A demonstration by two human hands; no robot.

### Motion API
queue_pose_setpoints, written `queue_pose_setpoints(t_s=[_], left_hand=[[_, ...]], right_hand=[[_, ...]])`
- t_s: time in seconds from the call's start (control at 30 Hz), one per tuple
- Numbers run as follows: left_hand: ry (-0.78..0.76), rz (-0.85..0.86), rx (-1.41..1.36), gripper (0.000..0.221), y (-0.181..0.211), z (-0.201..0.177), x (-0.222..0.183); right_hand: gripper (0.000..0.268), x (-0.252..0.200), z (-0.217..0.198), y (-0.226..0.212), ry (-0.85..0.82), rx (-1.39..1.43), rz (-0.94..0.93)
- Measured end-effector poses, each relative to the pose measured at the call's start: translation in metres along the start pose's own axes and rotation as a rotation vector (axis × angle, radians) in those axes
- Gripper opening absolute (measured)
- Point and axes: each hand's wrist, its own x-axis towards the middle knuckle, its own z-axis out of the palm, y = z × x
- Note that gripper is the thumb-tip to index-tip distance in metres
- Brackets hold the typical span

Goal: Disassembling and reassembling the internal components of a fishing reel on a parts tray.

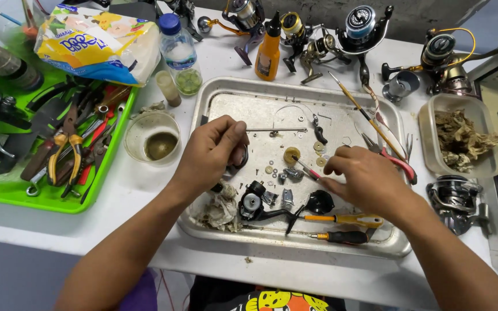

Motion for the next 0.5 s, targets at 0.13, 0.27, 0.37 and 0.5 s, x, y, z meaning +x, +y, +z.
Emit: queue_pose_setpoints(t_s=[0.13, 0.27, 0.37, 0.5], left_hand=[[0.043, -0.094, -0.189, 0.034, -0.002, 0.002, -0.005], [0.052, -0.134, -0.244, 0.033, -0.001, 0.002, -0.008], [0.037, -0.152, -0.214, 0.034, -0.008, 0.001, -0.009], [0.031, -0.180, -0.149, 0.036, -0.008, -0.005, -0.007]], right_hand=[[0.017, 0.005, 0.006, -0.003, -0.062, -0.070, -0.030], [0.018, 0.013, 0.012, -0.002, -0.134, -0.074, 0.015], [0.021, 0.017, 0.008, -0.002, -0.191, -0.043, 0.056], [0.023, 0.023, 0.011, -0.002, -0.243, -0.024, 0.057]])
